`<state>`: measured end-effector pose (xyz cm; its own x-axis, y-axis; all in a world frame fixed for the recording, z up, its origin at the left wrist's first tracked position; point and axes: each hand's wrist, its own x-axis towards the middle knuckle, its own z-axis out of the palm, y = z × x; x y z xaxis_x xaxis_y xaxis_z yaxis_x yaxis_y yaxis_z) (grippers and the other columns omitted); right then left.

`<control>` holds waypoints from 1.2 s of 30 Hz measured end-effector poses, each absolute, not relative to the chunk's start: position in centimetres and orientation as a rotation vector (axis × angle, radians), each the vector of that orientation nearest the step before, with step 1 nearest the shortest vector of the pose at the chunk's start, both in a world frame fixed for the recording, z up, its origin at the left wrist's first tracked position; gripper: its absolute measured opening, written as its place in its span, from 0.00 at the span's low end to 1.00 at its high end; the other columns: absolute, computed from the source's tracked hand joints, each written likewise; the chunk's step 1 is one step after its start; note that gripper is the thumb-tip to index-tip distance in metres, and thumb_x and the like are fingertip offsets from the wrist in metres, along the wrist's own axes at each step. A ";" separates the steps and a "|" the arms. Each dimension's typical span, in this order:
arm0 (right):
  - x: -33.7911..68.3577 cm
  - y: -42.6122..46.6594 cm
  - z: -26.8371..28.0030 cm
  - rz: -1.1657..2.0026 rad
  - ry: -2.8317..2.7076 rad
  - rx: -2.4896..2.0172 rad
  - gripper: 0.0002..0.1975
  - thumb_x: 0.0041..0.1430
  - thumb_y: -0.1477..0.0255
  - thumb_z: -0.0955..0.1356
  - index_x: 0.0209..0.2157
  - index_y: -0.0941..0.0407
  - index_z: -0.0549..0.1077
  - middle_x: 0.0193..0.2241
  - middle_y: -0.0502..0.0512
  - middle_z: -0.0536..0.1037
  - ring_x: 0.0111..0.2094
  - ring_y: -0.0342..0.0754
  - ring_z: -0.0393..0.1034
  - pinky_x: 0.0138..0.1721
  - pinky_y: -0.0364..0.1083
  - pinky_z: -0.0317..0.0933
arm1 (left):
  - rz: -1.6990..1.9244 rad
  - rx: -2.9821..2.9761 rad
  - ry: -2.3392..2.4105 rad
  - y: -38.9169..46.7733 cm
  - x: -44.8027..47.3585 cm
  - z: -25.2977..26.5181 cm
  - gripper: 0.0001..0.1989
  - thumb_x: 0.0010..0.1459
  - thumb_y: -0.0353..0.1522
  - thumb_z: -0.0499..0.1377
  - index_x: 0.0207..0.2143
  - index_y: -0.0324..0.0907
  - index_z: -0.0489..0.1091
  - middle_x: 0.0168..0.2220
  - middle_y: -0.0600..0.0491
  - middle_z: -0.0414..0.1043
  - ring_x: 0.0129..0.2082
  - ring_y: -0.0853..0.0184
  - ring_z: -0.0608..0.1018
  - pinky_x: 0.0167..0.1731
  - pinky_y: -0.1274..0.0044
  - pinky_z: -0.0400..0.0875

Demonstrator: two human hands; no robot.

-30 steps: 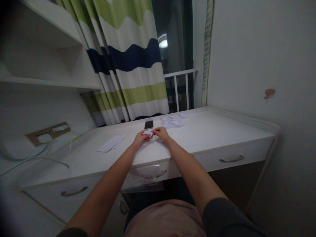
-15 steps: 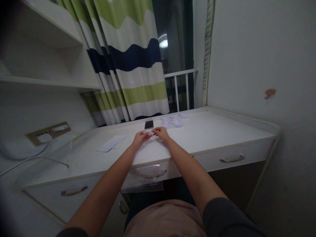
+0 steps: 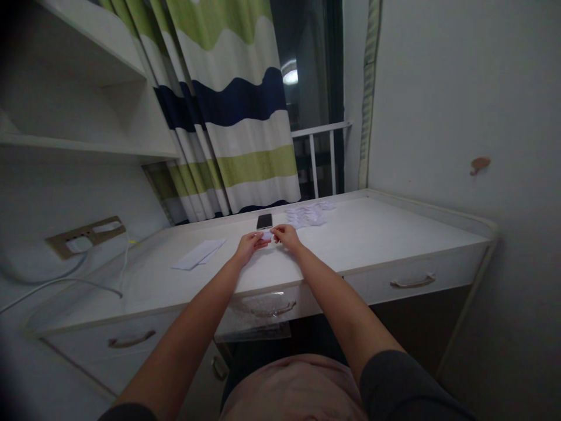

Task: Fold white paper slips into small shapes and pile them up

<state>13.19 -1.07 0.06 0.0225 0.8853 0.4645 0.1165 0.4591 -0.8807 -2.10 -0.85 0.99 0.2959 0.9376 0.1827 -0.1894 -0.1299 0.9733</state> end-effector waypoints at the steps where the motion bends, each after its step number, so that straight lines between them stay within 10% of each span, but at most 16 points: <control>1: 13.1 -1.1 0.1 0.783 -1.427 -0.939 0.14 0.44 0.61 0.68 0.21 0.59 0.69 0.12 0.48 0.68 0.14 0.39 0.61 0.17 0.39 0.54 | 1.153 1.330 0.769 -0.9 -2.1 1.0 0.08 0.49 0.33 0.61 0.28 0.35 0.69 0.24 0.50 0.74 0.28 0.67 0.78 0.34 0.75 0.72; 17: 13.0 -1.2 0.0 0.822 -1.387 -0.927 0.12 0.49 0.64 0.67 0.31 0.58 0.69 0.22 0.50 0.74 0.23 0.42 0.70 0.23 0.40 0.62 | 1.071 1.435 0.810 -1.1 -2.5 1.0 0.15 0.42 0.37 0.64 0.33 0.38 0.73 0.35 0.47 0.74 0.28 0.69 0.75 0.21 0.83 0.63; 36: 13.1 -0.9 -0.5 0.858 -1.429 -0.879 0.12 0.41 0.71 0.71 0.31 0.58 0.71 0.25 0.50 0.73 0.24 0.40 0.68 0.25 0.41 0.66 | 1.117 1.461 0.734 -0.7 -2.4 0.5 0.18 0.40 0.26 0.64 0.37 0.38 0.66 0.35 0.49 0.71 0.31 0.68 0.75 0.33 0.73 0.71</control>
